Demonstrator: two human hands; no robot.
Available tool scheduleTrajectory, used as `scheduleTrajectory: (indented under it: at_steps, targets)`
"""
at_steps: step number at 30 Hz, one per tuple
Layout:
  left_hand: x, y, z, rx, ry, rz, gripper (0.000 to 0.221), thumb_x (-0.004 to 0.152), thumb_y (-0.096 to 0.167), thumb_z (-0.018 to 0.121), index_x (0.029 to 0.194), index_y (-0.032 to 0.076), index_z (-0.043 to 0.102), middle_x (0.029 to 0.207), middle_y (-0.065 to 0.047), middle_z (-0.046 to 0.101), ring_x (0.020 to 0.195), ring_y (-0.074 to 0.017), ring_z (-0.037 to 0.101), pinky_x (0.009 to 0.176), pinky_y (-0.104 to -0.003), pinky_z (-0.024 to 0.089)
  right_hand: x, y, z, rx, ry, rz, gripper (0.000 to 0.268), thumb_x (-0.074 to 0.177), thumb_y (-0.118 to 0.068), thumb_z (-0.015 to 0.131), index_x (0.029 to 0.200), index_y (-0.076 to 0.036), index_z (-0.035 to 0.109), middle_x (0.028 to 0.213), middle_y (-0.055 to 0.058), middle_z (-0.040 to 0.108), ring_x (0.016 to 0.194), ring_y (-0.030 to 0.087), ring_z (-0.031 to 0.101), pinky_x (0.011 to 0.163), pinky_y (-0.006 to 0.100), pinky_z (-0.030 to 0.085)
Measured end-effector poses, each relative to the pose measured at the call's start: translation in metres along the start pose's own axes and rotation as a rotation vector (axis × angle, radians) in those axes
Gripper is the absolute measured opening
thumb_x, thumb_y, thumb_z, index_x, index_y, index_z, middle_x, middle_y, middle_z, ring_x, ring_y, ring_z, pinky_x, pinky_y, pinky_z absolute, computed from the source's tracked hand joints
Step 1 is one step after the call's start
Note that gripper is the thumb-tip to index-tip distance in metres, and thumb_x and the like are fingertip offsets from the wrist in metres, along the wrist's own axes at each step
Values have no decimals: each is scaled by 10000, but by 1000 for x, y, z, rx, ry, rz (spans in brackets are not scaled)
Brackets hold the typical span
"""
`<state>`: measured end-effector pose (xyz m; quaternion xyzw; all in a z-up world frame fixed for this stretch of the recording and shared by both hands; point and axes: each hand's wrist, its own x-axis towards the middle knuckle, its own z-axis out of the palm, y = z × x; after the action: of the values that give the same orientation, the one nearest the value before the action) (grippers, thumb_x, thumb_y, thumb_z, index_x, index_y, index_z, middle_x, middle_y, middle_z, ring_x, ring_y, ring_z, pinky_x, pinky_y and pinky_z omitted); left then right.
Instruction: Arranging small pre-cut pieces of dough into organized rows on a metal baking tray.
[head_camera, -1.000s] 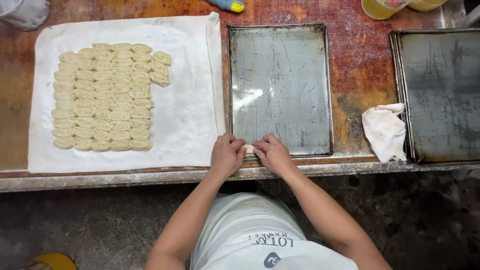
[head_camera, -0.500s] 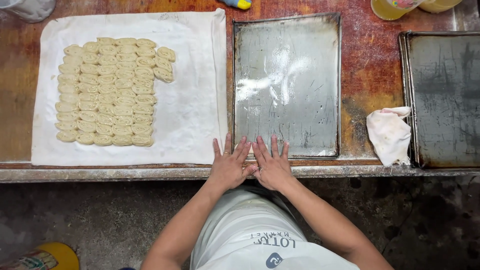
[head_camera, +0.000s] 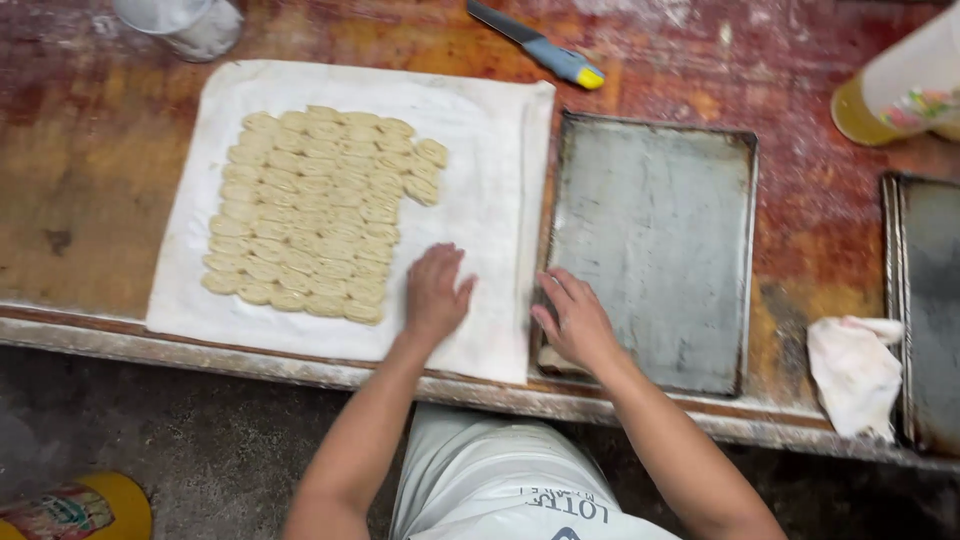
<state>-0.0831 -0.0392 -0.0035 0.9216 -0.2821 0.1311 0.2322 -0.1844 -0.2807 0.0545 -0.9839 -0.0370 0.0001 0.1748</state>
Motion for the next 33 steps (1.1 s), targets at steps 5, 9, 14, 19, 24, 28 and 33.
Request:
scheduleTrajectory:
  at_steps: [5,9,14,19,24,28,33]
  targets:
    - [75,-102,0,116,76,-24,276,917,306,618,1152,180,688,1155,-5,637,1191,-258,554,958,-445,430,157,-56,29,86,51,-53,367,945,-250,613,1309,-207,622,1247,24,607,1141,260,612,930,381,521]
    - [101,-122,2,168,-35,110,227,916,283,535,1088,238,676,1140,32,667,1191,-267,536,921,-456,401,230,-85,43,-83,-113,-82,363,948,-234,573,1308,-234,622,1288,-3,583,1139,242,602,891,356,526]
    - [102,-134,11,68,-23,166,126,915,293,560,870,226,657,958,53,624,1073,-233,544,887,-439,371,244,-87,39,-147,-111,-101,294,954,-215,573,1225,-229,686,1262,-21,599,1113,235,592,890,346,519]
    - [79,-115,-13,-25,-292,125,125,848,322,655,884,230,732,1005,47,586,1162,-226,489,978,-448,354,231,-80,4,430,-71,-10,353,933,-42,552,1264,-104,658,1288,117,633,1144,361,624,927,435,527]
    - [62,-53,-19,-872,-444,-282,182,915,141,635,1067,50,677,1117,-76,592,1018,-259,586,885,-352,520,147,-64,-43,734,-132,-93,485,828,-54,724,1300,-98,622,1314,188,566,1049,392,637,892,458,546]
    - [48,35,-16,-1302,-610,-565,273,910,84,691,1173,28,642,923,-63,633,775,-139,650,646,-238,570,64,-23,-42,662,-52,19,231,871,-154,743,1096,-104,735,991,142,696,841,346,688,738,423,572]
    - [8,119,24,-753,-540,-290,334,859,225,703,1190,216,656,934,-57,729,822,-209,659,701,-325,528,-34,49,-22,704,12,289,190,837,-161,766,1022,-129,741,754,81,696,691,211,653,643,347,533]
